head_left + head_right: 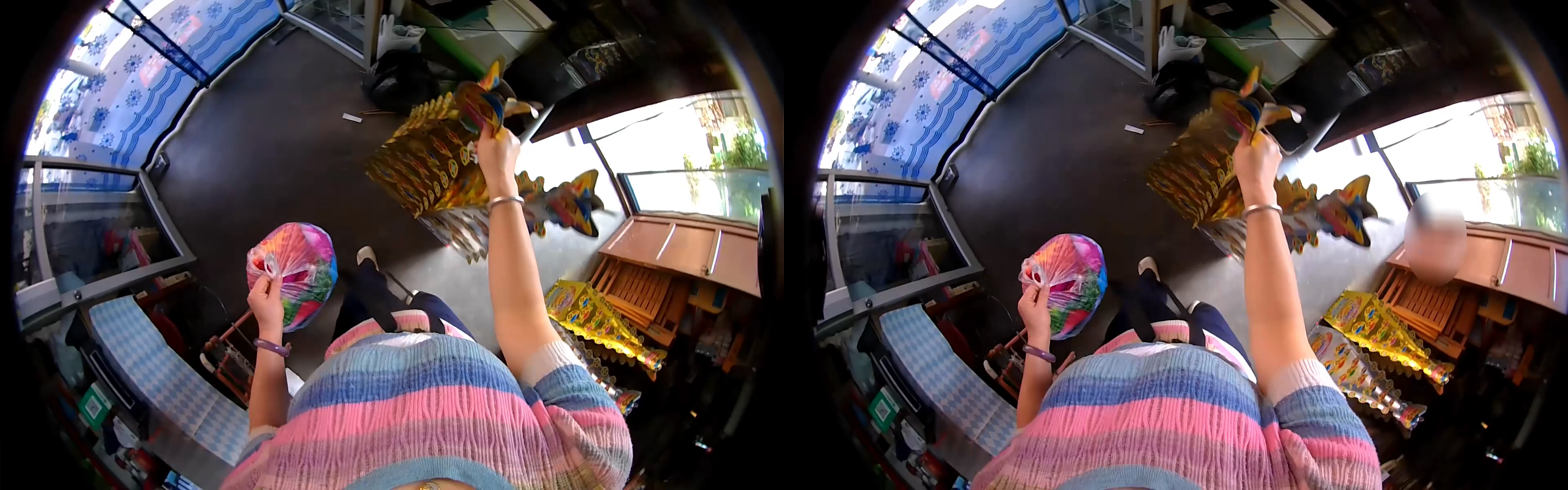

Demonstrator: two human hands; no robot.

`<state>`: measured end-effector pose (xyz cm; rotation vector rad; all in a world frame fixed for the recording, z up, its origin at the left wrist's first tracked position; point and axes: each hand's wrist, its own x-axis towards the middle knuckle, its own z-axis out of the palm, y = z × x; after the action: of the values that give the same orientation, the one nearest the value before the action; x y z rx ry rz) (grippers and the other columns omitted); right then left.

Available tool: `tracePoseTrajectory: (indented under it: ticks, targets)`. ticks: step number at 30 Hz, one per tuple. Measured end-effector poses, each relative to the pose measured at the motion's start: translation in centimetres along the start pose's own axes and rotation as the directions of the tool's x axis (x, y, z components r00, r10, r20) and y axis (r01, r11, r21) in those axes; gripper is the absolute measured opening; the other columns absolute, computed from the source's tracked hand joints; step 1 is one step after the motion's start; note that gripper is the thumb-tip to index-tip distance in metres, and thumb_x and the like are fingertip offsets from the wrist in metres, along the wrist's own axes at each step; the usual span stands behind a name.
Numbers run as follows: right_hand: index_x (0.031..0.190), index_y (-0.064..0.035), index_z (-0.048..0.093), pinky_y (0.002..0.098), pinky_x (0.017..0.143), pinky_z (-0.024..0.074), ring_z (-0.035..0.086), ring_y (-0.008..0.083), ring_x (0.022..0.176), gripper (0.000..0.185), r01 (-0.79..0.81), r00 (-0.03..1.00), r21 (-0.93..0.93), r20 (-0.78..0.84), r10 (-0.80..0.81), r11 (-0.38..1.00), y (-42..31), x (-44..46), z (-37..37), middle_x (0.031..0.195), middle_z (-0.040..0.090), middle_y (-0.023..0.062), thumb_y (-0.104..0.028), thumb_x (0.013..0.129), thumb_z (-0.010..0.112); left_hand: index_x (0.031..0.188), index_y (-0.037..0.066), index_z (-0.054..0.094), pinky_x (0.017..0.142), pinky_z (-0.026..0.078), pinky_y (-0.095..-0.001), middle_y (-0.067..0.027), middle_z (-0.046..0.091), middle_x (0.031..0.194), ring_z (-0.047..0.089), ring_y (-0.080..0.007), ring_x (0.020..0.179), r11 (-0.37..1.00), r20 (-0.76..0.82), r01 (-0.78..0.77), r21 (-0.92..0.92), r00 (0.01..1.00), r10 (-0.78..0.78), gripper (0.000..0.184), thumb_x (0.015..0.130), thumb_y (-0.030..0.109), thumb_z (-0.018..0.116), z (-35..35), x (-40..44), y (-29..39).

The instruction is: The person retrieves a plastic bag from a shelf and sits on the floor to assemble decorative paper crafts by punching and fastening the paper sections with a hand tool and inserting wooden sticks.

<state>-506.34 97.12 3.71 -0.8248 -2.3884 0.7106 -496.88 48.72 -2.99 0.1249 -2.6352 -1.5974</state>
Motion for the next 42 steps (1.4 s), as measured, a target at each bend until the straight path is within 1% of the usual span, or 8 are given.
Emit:
tracePoseTrajectory:
  ticks: [12,16,20,22,28,30,38,42]
  targets:
    - [0.076,0.0054,0.063,0.0472,0.07,0.0507,0.061,0.0416,0.076,0.031,0.113,0.987,0.026,0.109,-0.115,0.993,-11.4,7.0,11.0,0.076,0.062,0.0256,-0.024,0.08,0.055,0.073,-0.003,0.053,0.05,0.028,-0.022,0.0051,0.039,0.06,0.034,-0.0032,0.058,0.986,0.029,0.147,-0.074,0.989,-0.145,0.019,0.085,0.007,0.061,1.1,2.0,-1.5]
    - [0.125,0.0158,0.03,0.0452,0.081,0.0476,0.055,0.0436,0.094,0.067,0.311,0.91,0.079,0.262,-0.321,0.947,-12.4,0.6,8.3,0.108,0.047,0.0328,-0.027,0.082,0.059,0.074,-0.004,0.053,0.05,0.03,-0.0225,0.0015,0.038,0.058,0.035,-0.0037,0.058,0.987,0.065,0.163,-0.003,0.985,-0.162,0.018,0.084,0.008,0.063,2.5,1.6,-1.7]
    - [0.111,0.0101,0.05,0.0393,0.075,0.0487,0.056,0.0355,0.088,0.043,0.755,0.446,0.262,0.467,-0.764,0.601,-5.7,-9.6,4.2,0.103,0.053,0.0249,-0.022,0.082,0.053,0.075,-0.003,0.056,0.05,0.035,-0.028,-0.0077,0.042,0.055,0.039,-0.0106,0.051,0.981,0.106,0.077,0.178,0.99,-0.097,0.019,0.082,0.012,0.065,5.6,0.8,-2.6]
    - [0.08,-0.0007,0.062,0.0422,0.072,0.0493,0.06,0.034,0.077,0.025,0.486,0.254,0.312,0.843,-0.473,0.817,-0.4,-13.3,0.5,0.086,0.061,0.018,-0.023,0.082,0.052,0.077,-0.001,0.059,0.051,0.038,-0.0317,-0.0129,0.05,0.056,0.046,-0.0179,0.049,0.947,0.162,0.011,0.32,0.984,-0.067,0.016,0.08,0.014,0.065,7.7,-0.3,-2.8]
    - [0.078,-0.0027,0.062,0.0426,0.074,0.0495,0.062,0.035,0.079,0.02,0.231,0.54,0.124,0.809,-0.233,0.965,21.0,-10.8,-7.3,0.083,0.063,0.0178,-0.019,0.082,0.051,0.074,0.001,0.06,0.05,0.04,-0.0343,-0.014,0.054,0.057,0.055,-0.02,0.05,0.873,0.24,-0.012,0.487,0.963,-0.12,0.016,0.079,0.015,0.065,15.5,-7.6,-1.3]
    - [0.081,-0.003,0.063,0.0419,0.075,0.0499,0.062,0.0345,0.081,0.019,0.264,0.485,-0.178,0.874,0.029,0.948,25.2,-6.1,-11.6,0.085,0.064,0.0175,-0.019,0.082,0.052,0.081,0.002,0.06,0.053,0.042,-0.0324,-0.0124,0.059,0.066,0.057,-0.0187,0.057,0.853,0.279,0.084,0.515,0.924,-0.26,0.02,0.083,0.022,0.062,17.8,-10.8,-0.7]
    - [0.097,-0.0044,0.065,0.0408,0.076,0.0496,0.062,0.0327,0.084,0.022,0.108,0.786,-0.223,0.615,0.054,0.969,44.3,8.5,-19.4,0.093,0.064,0.0166,-0.018,0.081,0.057,0.072,-0.002,0.06,0.049,0.041,-0.0317,-0.0147,0.055,0.056,0.053,-0.0157,0.049,0.89,0.231,0.187,0.416,0.925,-0.302,0.022,0.078,0.018,0.065,29.9,-17.5,9.0]
    - [0.106,-0.0029,0.061,0.0405,0.082,0.047,0.058,0.0331,0.095,0.028,0.389,0.815,-0.246,0.542,-0.207,0.888,45.9,19.1,-17.4,0.101,0.061,0.0154,-0.016,0.081,0.058,0.075,-0.002,0.062,0.05,0.043,-0.0316,-0.0157,0.057,0.059,0.055,-0.0168,0.051,0.87,0.303,0.116,0.48,0.908,-0.288,0.023,0.078,0.021,0.066,35.5,-19.6,8.9]
